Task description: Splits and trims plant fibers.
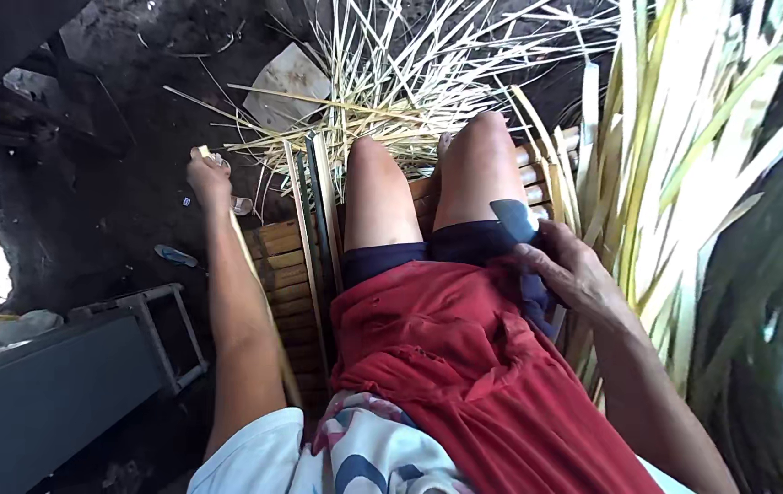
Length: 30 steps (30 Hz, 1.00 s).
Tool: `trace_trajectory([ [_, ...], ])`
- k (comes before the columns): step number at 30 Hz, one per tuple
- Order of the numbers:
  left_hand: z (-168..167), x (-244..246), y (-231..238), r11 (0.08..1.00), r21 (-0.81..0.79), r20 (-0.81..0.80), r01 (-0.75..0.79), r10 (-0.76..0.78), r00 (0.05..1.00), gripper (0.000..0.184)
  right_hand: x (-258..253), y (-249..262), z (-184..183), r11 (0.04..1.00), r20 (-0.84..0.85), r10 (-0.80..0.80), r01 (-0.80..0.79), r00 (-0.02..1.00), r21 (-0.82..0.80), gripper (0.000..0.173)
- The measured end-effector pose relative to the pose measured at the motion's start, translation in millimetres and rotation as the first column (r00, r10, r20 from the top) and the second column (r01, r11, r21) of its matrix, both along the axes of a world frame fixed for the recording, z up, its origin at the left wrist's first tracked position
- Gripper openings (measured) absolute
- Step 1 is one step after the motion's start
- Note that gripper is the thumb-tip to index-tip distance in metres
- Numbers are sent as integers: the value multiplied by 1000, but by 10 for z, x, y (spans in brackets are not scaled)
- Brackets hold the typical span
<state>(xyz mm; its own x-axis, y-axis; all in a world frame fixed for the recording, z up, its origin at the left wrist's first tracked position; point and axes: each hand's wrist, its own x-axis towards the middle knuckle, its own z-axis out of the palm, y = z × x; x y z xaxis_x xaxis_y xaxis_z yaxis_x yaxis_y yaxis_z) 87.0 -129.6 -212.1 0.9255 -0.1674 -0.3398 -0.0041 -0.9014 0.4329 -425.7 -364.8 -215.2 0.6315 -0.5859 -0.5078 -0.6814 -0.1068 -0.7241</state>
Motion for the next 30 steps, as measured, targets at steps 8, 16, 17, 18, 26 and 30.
trace_trajectory([
  [8,1008,-99,-332,983,-133,-65,129,-139,988,39,536,-64,385,988,209,-9,-23,978,150,42],
  [16,2179,-413,-1443,846,-469,-186,255,-376,908,27,899,-27,659,767,476,-275,-107,835,632,31],
  [17,2220,-551,-1501,816,-491,-218,306,-455,863,24,938,-5,698,733,441,-313,-82,841,675,29],
  [18,2193,-718,-1508,764,-524,-246,377,-560,791,20,962,14,722,704,418,-337,-69,844,707,29],
  [26,1649,-1919,-1048,573,-617,-397,540,-818,415,13,925,57,1031,694,626,-210,-336,751,637,25],
  [30,1735,-1996,-950,505,-618,-338,602,-862,377,10,900,80,1113,722,680,-71,-433,729,540,25],
])
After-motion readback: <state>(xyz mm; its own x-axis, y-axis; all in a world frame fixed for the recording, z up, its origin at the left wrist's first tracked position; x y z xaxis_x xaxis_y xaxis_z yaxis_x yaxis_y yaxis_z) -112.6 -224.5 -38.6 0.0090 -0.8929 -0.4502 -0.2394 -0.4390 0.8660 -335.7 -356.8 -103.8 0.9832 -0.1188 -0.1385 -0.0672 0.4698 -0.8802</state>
